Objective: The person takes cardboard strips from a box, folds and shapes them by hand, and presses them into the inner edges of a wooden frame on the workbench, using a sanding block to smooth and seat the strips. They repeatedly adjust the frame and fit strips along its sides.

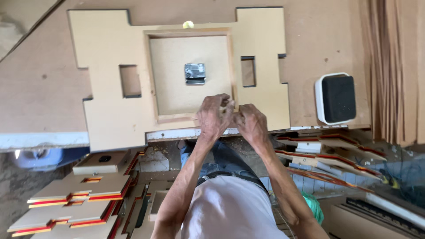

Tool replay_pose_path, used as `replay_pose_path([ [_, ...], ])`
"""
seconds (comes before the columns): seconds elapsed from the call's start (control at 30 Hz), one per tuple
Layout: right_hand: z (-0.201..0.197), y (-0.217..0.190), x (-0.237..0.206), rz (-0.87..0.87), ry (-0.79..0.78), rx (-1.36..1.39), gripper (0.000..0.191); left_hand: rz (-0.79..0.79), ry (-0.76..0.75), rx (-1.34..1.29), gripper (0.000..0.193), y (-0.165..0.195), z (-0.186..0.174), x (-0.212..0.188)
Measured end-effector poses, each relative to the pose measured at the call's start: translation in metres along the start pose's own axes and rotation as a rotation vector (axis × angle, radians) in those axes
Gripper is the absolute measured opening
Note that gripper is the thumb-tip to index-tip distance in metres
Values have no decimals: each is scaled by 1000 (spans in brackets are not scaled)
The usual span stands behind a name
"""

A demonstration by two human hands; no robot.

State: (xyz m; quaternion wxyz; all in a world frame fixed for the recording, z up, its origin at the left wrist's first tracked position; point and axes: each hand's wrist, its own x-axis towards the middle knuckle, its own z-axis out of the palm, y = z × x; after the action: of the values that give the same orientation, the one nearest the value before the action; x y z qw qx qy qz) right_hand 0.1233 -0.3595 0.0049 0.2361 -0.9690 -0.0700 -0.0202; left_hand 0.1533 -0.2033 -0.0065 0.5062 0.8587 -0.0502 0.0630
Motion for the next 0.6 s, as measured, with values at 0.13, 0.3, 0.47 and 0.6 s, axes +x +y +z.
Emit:
replay_pose_path([
  [0.13, -9, 1, 12, -68, -74, -79, 25, 398, -4, 298, 32, -31, -57, -13],
  [0.3, -17, 7, 16, -221, -7, -52, 29, 406, -24, 620, 29, -97, -169, -19],
  [0.47, -11, 9, 13, -232, 6, -86, 28, 267, -222, 309, 31, -124, -184, -20],
  [0.6, -9, 12, 10, -253, 51, -67, 27, 375, -135, 530, 27, -113, -175, -21],
])
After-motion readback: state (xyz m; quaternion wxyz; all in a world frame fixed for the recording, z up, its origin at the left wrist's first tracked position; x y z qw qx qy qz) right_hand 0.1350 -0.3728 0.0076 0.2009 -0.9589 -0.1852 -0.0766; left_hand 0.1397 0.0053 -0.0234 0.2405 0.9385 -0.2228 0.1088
